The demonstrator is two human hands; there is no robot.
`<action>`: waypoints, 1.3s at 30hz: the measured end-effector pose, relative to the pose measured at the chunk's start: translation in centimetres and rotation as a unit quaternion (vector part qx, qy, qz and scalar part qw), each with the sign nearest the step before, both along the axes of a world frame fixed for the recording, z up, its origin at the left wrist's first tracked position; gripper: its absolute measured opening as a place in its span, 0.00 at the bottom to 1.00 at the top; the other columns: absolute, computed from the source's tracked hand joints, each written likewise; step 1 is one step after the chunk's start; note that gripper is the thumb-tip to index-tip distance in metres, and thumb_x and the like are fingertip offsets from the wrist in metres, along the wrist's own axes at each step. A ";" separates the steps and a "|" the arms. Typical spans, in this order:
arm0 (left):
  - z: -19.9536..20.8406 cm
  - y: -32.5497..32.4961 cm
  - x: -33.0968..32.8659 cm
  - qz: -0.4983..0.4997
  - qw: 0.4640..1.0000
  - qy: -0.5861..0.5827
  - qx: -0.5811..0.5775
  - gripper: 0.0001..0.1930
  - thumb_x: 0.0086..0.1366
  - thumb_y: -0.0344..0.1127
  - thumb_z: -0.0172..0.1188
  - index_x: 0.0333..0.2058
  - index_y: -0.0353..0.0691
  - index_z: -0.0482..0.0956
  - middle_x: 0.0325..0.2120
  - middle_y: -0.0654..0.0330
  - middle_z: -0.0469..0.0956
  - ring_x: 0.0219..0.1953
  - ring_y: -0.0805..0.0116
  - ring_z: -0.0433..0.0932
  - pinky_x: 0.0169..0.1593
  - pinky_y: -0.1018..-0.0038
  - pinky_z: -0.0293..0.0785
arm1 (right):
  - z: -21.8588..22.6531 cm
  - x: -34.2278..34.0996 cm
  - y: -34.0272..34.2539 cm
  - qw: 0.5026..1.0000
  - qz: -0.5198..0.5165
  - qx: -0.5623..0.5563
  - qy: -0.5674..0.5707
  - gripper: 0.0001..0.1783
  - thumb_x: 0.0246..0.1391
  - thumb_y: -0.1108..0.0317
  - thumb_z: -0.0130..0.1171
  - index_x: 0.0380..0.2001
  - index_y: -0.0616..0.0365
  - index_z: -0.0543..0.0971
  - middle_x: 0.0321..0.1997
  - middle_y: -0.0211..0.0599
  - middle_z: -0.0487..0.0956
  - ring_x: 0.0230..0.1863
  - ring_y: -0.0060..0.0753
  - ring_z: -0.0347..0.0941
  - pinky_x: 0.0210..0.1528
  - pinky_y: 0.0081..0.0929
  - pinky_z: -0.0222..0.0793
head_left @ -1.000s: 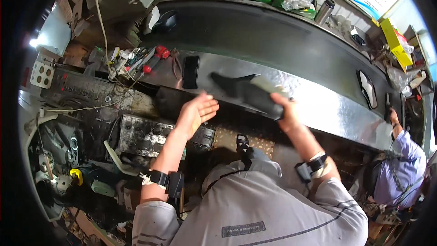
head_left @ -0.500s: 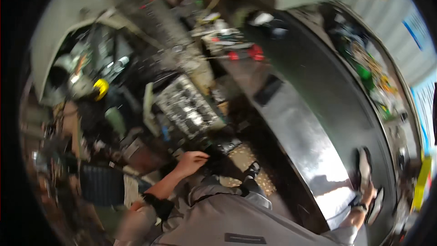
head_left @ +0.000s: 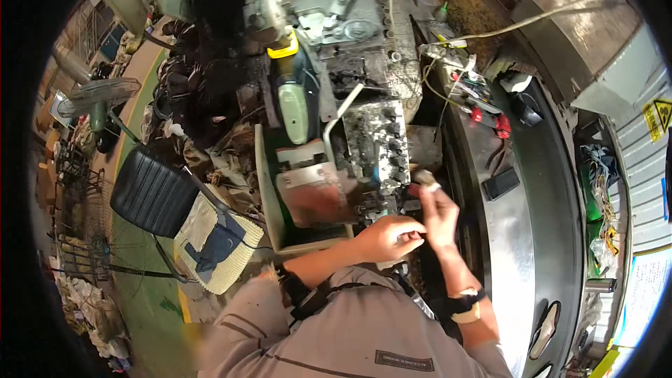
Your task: Assembling shoe uppers and soles using a lasting machine and hand tools in a factory setting.
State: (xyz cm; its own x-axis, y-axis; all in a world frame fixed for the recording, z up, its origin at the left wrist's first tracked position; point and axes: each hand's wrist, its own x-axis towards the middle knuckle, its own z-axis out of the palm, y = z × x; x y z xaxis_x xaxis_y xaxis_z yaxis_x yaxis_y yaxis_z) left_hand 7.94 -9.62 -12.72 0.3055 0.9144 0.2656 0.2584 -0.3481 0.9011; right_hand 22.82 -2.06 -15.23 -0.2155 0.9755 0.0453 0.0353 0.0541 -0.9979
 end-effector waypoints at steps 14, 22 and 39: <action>-1.8 -10.5 -22.4 0.377 0.856 -0.339 -0.099 0.10 0.69 0.35 0.60 0.31 0.34 0.76 0.22 0.58 0.77 0.22 0.71 0.76 0.28 0.72 0.73 | 6.6 -28.9 5.2 0.933 0.116 0.215 -0.263 0.71 0.39 0.60 0.79 0.71 0.72 0.37 0.68 0.72 0.59 0.70 0.63 0.58 0.70 0.39 0.58; 0.3 -6.7 -25.2 0.395 0.833 -0.373 -0.105 0.11 0.70 0.36 0.58 0.31 0.35 0.75 0.20 0.61 0.73 0.20 0.71 0.73 0.27 0.73 0.70 | 7.5 -29.6 5.4 0.957 0.096 0.194 -0.194 0.69 0.40 0.70 0.75 0.72 0.70 0.34 0.70 0.67 0.58 0.70 0.58 0.58 0.72 0.37 0.54; 13.6 6.5 -11.4 0.143 0.912 -0.384 0.004 0.20 0.56 0.22 0.72 0.47 0.27 0.79 0.41 0.51 0.84 0.44 0.66 0.82 0.53 0.68 0.78 | 3.1 -3.7 -7.8 0.963 0.022 0.254 -0.091 0.59 0.36 0.76 0.72 0.72 0.60 0.51 0.73 0.66 0.53 0.73 0.66 0.51 0.71 0.52 0.49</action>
